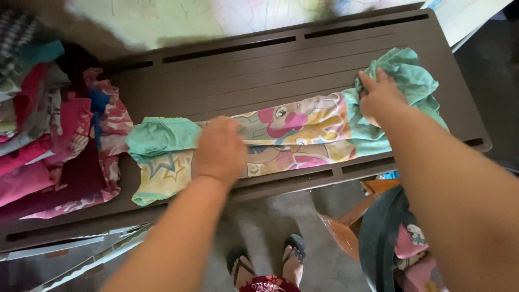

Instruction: Folding various pieces of children's clothing and stacking them on a bench.

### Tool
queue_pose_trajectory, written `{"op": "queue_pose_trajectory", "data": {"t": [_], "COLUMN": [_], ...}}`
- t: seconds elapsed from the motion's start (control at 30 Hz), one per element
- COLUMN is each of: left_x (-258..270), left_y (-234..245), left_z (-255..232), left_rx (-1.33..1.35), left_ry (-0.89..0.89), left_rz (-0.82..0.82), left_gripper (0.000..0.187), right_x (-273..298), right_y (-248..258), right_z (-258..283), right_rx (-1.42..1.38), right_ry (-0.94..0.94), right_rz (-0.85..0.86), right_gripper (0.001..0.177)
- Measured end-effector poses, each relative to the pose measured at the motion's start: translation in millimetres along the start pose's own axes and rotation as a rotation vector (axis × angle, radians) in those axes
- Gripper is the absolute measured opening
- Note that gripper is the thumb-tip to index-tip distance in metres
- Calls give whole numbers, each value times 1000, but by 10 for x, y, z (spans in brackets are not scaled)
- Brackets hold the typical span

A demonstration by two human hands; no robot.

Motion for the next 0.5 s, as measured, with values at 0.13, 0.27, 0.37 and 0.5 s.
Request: {"op": "queue_pose_trajectory", "data": {"t": [0.13,0.27,0.37,0.5], "left_x": [32,81,61,61], "left_y": [-221,-131,-95,-157], "left_z": [-326,-457,-467,-442], "left_rx": [-52,-137,-152,-167], "left_ry": [106,278,306,312], "left_rz": [116,301,341,349], "left_gripper": [49,65,68,71], "right_x": [248,334,271,373], "right_y": [318,426,437,602], "right_z": [308,278,281,464], "right_rx": [-52,-171,-104,-35], "right_ry": [-147,-440,-523,-404], "right_rz": [101,90,34,92], "right_gripper": [64,71,75,67]}}
Point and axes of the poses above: each hand's wrist, its own x-axis away from the middle knuckle, its own y-axis out of the back of the hand, z = x × y, the point moved 1 cm from there along -x, towards the middle knuckle, and after that the axes turned 5 degrees about x, right-handed, at the moved point
